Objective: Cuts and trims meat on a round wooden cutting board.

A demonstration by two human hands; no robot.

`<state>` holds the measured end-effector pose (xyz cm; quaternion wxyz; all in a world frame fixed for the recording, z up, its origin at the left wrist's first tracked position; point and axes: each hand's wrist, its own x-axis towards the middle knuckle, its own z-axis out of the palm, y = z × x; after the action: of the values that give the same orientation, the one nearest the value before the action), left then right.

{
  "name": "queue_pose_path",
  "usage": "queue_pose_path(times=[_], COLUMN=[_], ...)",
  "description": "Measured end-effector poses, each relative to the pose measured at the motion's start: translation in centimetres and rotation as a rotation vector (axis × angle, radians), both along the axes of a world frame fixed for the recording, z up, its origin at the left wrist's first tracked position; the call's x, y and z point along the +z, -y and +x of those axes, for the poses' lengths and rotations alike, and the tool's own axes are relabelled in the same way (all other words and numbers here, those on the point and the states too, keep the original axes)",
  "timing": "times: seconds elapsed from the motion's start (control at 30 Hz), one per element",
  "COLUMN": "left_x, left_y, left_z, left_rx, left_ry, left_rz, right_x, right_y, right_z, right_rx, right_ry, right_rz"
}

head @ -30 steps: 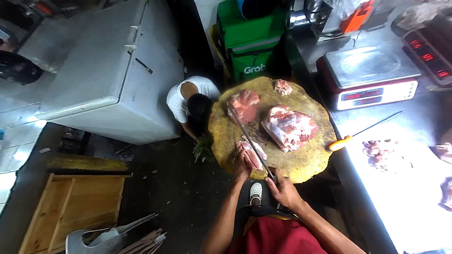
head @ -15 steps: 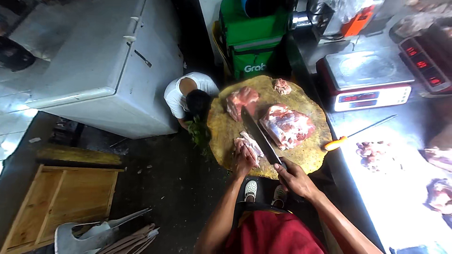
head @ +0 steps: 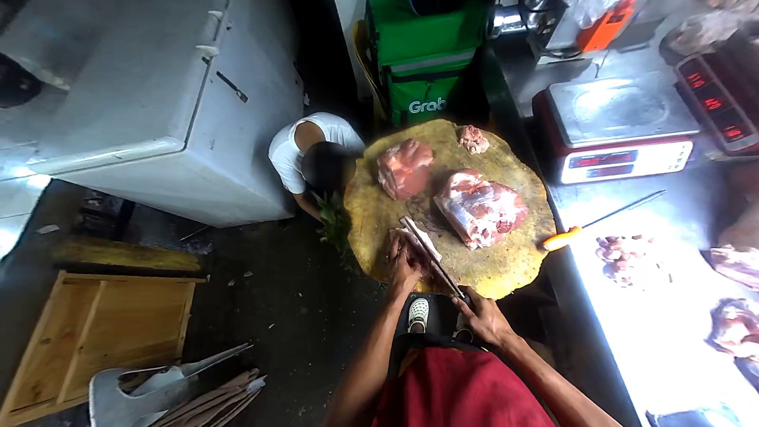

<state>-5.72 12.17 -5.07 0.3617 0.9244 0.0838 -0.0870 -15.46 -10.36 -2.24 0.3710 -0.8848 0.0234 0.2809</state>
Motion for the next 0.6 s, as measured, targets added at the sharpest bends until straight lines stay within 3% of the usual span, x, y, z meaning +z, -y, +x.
queue_pose_path(times=[0.17, 0.3, 0.43, 0.6], left_x=[0.8, 1.4, 1.3, -0.4], left_y=[0.5, 1.5, 3.6, 3.3], left_z=[1.4, 5.0, 7.4, 8.2], left_rx=[0.020, -0.157, -0.276, -0.262], left_ry=[0.196, 0.027, 0.020, 0.135], left_rz=[0.100, 0.248, 0.312, 0.179], right_x=[0.3, -1.5, -1.5, -1.7], right_y=[2.0, 3.4, 3.6, 4.0], right_z=[-3.8, -4.8, -4.5, -4.3], right_rx=[-0.186, -0.308, -0.303, -0.303], right_ry=[0.201, 0.141, 0.090, 0.073], right_rz=[0.072, 0.025, 0.046, 0.091])
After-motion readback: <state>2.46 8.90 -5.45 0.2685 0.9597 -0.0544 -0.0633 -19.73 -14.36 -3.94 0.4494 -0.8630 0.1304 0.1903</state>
